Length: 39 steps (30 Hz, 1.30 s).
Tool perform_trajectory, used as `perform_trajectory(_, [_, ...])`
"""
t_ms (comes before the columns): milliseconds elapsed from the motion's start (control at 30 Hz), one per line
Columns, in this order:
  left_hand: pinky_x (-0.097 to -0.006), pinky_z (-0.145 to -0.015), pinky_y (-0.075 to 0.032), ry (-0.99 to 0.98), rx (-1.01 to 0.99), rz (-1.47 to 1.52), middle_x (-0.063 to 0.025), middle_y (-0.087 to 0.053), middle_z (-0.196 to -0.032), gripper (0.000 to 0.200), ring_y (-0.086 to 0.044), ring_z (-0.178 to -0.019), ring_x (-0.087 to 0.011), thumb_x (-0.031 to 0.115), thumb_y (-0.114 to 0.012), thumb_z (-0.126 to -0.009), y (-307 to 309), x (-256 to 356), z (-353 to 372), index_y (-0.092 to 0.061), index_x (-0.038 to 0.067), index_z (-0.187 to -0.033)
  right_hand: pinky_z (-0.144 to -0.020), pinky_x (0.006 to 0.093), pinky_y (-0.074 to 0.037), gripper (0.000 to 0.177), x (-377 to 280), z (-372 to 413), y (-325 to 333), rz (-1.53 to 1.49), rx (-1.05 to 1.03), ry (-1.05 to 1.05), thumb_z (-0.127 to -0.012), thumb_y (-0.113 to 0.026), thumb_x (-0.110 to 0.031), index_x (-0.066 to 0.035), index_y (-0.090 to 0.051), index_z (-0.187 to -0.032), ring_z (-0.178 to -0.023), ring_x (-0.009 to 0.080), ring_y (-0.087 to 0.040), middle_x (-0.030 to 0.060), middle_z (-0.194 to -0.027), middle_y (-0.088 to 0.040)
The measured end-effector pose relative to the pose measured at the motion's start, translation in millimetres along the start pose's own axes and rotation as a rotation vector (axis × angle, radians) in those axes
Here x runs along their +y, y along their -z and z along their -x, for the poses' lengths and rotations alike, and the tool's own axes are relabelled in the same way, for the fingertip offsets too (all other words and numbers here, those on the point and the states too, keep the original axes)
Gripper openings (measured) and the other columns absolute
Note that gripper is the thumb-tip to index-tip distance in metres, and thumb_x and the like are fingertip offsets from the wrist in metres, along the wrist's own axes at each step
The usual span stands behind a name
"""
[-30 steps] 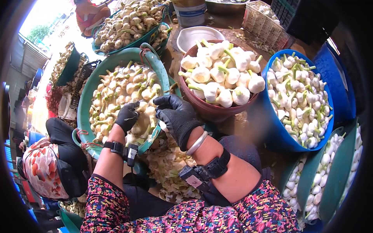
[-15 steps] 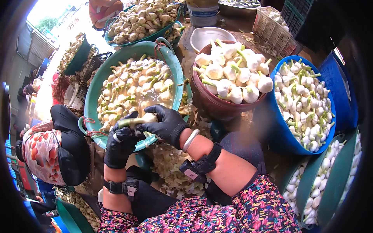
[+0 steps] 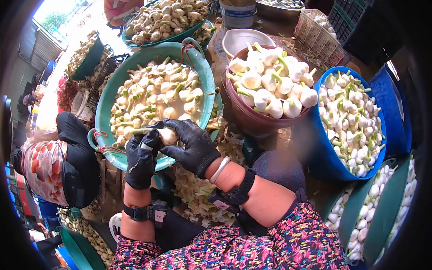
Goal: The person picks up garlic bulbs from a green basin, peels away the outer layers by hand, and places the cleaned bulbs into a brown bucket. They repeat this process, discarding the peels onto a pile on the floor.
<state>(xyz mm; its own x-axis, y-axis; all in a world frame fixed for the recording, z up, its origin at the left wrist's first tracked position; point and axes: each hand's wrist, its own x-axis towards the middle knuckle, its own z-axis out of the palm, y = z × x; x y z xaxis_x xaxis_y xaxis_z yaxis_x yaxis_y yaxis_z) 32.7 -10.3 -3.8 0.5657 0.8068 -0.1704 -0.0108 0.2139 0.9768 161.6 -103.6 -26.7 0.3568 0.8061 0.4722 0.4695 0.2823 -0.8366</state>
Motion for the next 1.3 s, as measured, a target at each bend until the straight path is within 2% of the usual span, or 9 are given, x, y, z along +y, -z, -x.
perform_trajectory(200, [-0.0244, -0.067, -0.048, -0.116, -0.116, -0.082, -0.0049, -0.063, -0.087, 0.025, -0.058, -0.072, -0.0114, 0.007, -0.058, -0.083, 9.5, -8.3, -0.7, -0.061, -0.002, -0.106, -0.078, 0.0259, -0.050, 0.053, -2.9, -1.2, 5.1, -0.925, -0.031, -0.695, -0.072, -0.074, -0.003, -0.002, -0.050, -0.120, -0.090, 0.0123, -0.058, 0.0068, -0.104, -0.060])
perform_trajectory(633, [-0.0263, -0.066, -0.051, 0.049, -0.114, 0.102, -0.0084, -0.064, -0.087, 0.019, -0.061, -0.072, -0.0135, 0.004, -0.058, -0.081, 4.8, -4.1, -2.3, -0.061, -0.002, -0.099, -0.083, 0.0273, -0.047, 0.038, 7.2, 1.9, -3.7, -0.860, 0.065, -0.618, -0.077, -0.070, -0.008, 0.000, -0.056, -0.111, -0.093, 0.0127, -0.056, 0.0068, -0.101, -0.059])
perform_trajectory(700, [-0.0281, -0.068, -0.051, -0.048, -0.102, -0.077, -0.0108, -0.064, -0.093, 0.026, -0.062, -0.072, -0.0167, -0.001, -0.057, -0.078, 4.2, -7.0, -3.1, -0.060, -0.003, -0.103, -0.081, 0.0271, -0.048, 0.035, 20.7, 4.4, -1.1, -0.861, -0.080, -0.460, -0.085, -0.060, -0.009, -0.001, -0.052, -0.119, -0.094, 0.0156, -0.058, 0.0086, -0.108, -0.059])
perform_trajectory(733, [-0.0280, -0.069, -0.051, -0.079, -0.113, -0.106, -0.0105, -0.064, -0.092, 0.025, -0.062, -0.073, -0.0165, 0.000, -0.057, -0.078, 4.9, -8.6, -1.8, -0.060, -0.003, -0.102, -0.077, 0.0259, -0.048, 0.032, 24.8, 9.3, 2.3, -0.213, -0.123, -0.003, -0.093, -0.049, -0.021, -0.001, -0.052, -0.117, -0.089, 0.0158, -0.060, 0.0100, -0.106, -0.060])
perform_trajectory(833, [-0.0271, -0.069, -0.051, -0.067, -0.140, -0.106, -0.0094, -0.064, -0.090, 0.021, -0.062, -0.077, -0.0159, -0.001, -0.056, -0.078, 7.8, -5.7, -2.0, -0.062, -0.004, -0.098, -0.073, 0.0245, -0.049, 0.036, 13.6, 5.3, 5.6, -1.166, -0.142, -0.652, -0.095, -0.042, -0.031, -0.001, -0.055, -0.111, -0.082, 0.0143, -0.060, 0.0104, -0.102, -0.061])
perform_trajectory(1033, [-0.0263, -0.061, -0.049, 0.005, -0.084, 0.086, -0.0083, -0.063, -0.078, 0.017, -0.061, -0.065, -0.0151, 0.006, -0.055, -0.082, 5.6, -4.2, -3.7, -0.060, -0.004, -0.095, -0.066, 0.0244, -0.050, 0.040, 14.7, -1.5, -3.4, -0.994, -0.101, -0.827, -0.082, -0.067, -0.022, 0.001, -0.049, -0.110, -0.077, 0.0115, -0.058, 0.0078, -0.092, -0.059])
perform_trajectory(1167, [-0.0253, -0.063, -0.049, -0.149, -0.103, -0.144, -0.0075, -0.064, -0.083, 0.018, -0.061, -0.070, -0.0149, 0.000, -0.055, -0.081, 7.6, -11.1, -5.9, -0.062, -0.001, -0.098, -0.065, 0.0236, -0.048, 0.043, 10.6, 4.2, -10.8, -0.543, 0.169, -0.492, -0.077, -0.072, -0.026, 0.001, -0.052, -0.105, -0.073, 0.0108, -0.057, 0.0073, -0.086, -0.060])
perform_trajectory(1267, [-0.0269, -0.066, -0.048, -0.458, -0.142, -0.536, -0.0089, -0.066, -0.090, 0.022, -0.062, -0.074, -0.0153, -0.001, -0.060, -0.077, 13.6, -20.4, -10.7, -0.064, 0.004, -0.099, -0.060, 0.0260, -0.050, 0.027, 3.9, -1.9, 12.2, -0.757, -0.422, -0.858, -0.081, -0.063, -0.023, 0.000, -0.056, -0.093, -0.070, 0.0126, -0.059, 0.0053, -0.080, -0.059])
perform_trajectory(1300, [-0.0274, -0.067, -0.048, -0.552, -0.185, -0.685, -0.0096, -0.066, -0.092, 0.023, -0.062, -0.075, -0.0154, -0.001, -0.061, -0.076, 9.8, -19.4, -8.8, -0.064, 0.005, -0.098, -0.058, 0.0264, -0.050, 0.025, 7.8, 2.0, 14.5, -0.532, -0.554, -0.359, -0.082, -0.061, -0.025, -0.001, -0.058, -0.089, -0.067, 0.0127, -0.058, 0.0053, -0.078, -0.058])
